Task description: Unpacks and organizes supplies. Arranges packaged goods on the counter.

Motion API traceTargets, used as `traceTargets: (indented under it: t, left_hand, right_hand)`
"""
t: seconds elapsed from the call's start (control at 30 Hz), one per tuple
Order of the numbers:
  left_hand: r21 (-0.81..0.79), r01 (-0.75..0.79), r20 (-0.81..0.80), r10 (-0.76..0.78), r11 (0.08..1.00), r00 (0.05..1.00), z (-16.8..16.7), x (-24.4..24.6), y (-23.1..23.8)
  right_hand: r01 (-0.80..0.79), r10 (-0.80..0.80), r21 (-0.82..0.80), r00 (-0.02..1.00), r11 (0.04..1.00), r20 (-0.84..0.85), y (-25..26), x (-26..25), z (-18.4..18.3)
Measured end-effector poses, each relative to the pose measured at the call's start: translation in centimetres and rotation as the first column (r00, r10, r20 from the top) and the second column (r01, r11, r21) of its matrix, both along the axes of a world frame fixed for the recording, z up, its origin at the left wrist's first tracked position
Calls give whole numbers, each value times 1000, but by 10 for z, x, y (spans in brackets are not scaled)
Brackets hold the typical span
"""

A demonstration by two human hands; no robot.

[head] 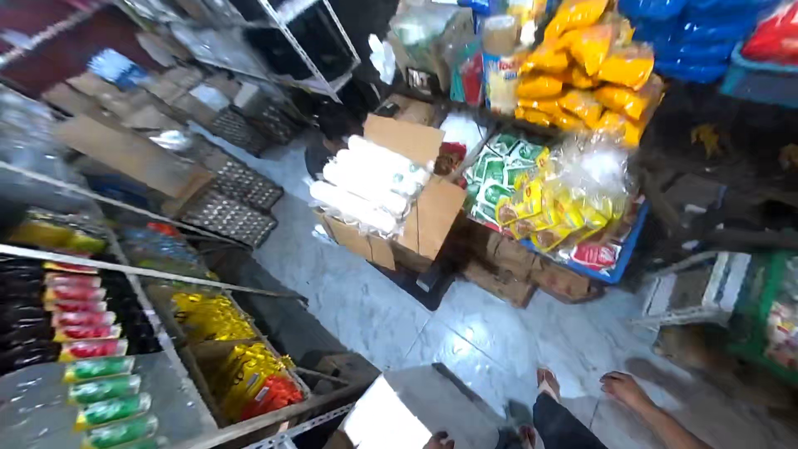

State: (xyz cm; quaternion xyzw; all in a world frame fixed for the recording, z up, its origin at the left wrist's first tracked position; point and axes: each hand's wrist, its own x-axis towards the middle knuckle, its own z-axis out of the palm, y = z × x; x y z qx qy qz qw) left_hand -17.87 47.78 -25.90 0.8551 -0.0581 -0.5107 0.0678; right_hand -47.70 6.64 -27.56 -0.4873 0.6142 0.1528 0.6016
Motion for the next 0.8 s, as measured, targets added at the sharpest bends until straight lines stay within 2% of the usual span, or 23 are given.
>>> traceTargets:
  t: [0.17,0.27,0.33,0.4,0.47,0.57,0.67,0.8]
  left_hand:
    - [-318,0,93,31,948,995,44,56,-116]
    - [-486,-124,81,186,865,979,67,82,-162]
    - [-579,-297,-3,362,760,932,78,103,-177]
    - [-614,-521,-147,562,593,814,88,127,-182]
    - [-606,-686,-256,718,403,647,88,162,-180]
    - [-610,-768,-328,821,193,467,81,229,-180]
    - [-614,-789,-409,851,11,329,72,299,-200]
    - [-567,-804,-540,818,-178,199,47,393,-230]
  right_hand:
    - [267,-265,-52,963,962,45,-69,9,15]
    - [250,-248,-36,967,968,57,-79,51,19]
    - [165,-165,1,983,986,75,-82,97,21]
    - [-3,0,23,993,1000,120,-83,152,25]
    - [-168,167,-13,963,986,210,-87,216,41]
    - [-388,462,-274,832,880,308,-106,332,89]
    - [-427,651,-562,703,708,287,-140,452,145]
    - [-339,713,-790,681,511,169,-187,607,226]
